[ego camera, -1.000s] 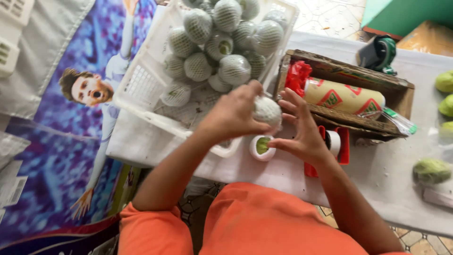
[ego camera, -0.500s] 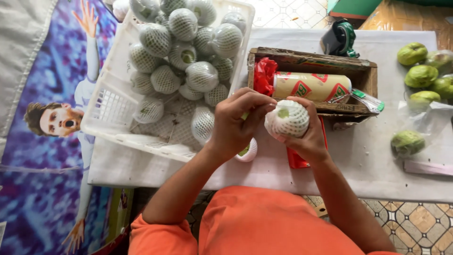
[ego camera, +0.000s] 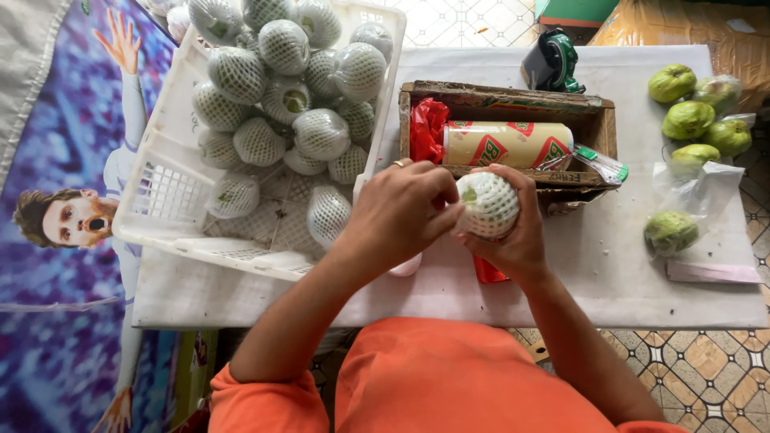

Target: Packaging guavas by placing them in foam nets and wrapping them in plastic film

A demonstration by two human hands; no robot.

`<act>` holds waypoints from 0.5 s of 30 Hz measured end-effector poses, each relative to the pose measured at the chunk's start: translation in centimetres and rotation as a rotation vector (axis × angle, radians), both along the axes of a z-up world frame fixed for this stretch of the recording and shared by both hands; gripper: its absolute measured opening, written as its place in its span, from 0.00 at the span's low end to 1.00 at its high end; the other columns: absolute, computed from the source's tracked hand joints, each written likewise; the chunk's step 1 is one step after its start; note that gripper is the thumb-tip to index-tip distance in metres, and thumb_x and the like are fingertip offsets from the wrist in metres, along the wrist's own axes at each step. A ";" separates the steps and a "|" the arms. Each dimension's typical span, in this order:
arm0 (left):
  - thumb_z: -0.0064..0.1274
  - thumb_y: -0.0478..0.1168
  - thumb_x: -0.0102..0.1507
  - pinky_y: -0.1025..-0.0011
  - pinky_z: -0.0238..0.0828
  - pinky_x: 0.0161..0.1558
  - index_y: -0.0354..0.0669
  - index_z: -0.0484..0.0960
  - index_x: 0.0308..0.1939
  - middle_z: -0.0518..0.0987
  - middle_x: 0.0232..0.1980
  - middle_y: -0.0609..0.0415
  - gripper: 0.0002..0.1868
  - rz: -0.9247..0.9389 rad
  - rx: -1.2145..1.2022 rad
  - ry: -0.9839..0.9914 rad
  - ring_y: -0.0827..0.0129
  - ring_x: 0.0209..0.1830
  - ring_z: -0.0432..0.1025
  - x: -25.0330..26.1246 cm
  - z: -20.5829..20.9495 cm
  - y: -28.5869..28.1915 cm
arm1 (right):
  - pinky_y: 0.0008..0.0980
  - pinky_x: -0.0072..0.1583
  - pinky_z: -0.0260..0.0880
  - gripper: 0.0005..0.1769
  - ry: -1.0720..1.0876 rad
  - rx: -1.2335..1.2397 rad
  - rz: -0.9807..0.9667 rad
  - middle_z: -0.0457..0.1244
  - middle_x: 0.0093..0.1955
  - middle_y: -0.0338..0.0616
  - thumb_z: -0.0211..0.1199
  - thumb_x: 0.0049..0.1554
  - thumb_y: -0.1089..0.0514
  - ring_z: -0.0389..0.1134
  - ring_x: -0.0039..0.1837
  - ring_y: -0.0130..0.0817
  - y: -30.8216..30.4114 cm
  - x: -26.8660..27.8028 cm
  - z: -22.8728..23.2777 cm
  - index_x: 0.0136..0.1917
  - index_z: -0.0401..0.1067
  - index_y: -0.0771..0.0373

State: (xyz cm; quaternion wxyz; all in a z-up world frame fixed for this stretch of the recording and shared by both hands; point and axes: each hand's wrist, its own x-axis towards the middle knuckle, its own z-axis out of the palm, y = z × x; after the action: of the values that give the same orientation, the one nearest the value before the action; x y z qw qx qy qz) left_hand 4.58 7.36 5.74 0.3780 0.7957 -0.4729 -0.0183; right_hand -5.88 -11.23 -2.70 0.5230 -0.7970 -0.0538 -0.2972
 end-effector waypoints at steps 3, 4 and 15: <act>0.57 0.40 0.63 0.59 0.72 0.35 0.48 0.80 0.36 0.73 0.29 0.55 0.04 0.127 -0.223 -0.252 0.53 0.33 0.74 -0.4 -0.3 -0.6 | 0.55 0.71 0.61 0.50 0.025 -0.011 -0.014 0.63 0.64 0.63 0.83 0.42 0.57 0.66 0.67 0.56 -0.5 -0.4 -0.5 0.70 0.59 0.73; 0.57 0.40 0.63 0.59 0.72 0.35 0.48 0.80 0.36 0.73 0.29 0.55 0.04 0.127 -0.222 -0.251 0.53 0.33 0.74 -0.6 -0.1 -0.6 | 0.55 0.71 0.61 0.50 0.027 -0.010 -0.014 0.63 0.64 0.63 0.83 0.42 0.57 0.66 0.67 0.56 -0.6 -0.6 -0.7 0.70 0.59 0.73; 0.51 0.35 0.68 0.56 0.77 0.35 0.42 0.75 0.49 0.80 0.37 0.44 0.06 -0.154 -0.404 0.102 0.45 0.34 0.79 -0.7 -0.5 -1.4 | 0.54 0.70 0.60 0.50 0.125 0.066 -0.057 0.61 0.66 0.59 0.83 0.41 0.57 0.65 0.67 0.52 -1.9 -2.0 -2.0 0.70 0.59 0.68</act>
State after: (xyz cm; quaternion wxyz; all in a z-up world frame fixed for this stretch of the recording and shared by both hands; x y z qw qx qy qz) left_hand 3.89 5.97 5.28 0.5507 0.6634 -0.5064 0.0079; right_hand -7.88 -13.10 -4.75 0.5424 -0.7977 0.0118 -0.2632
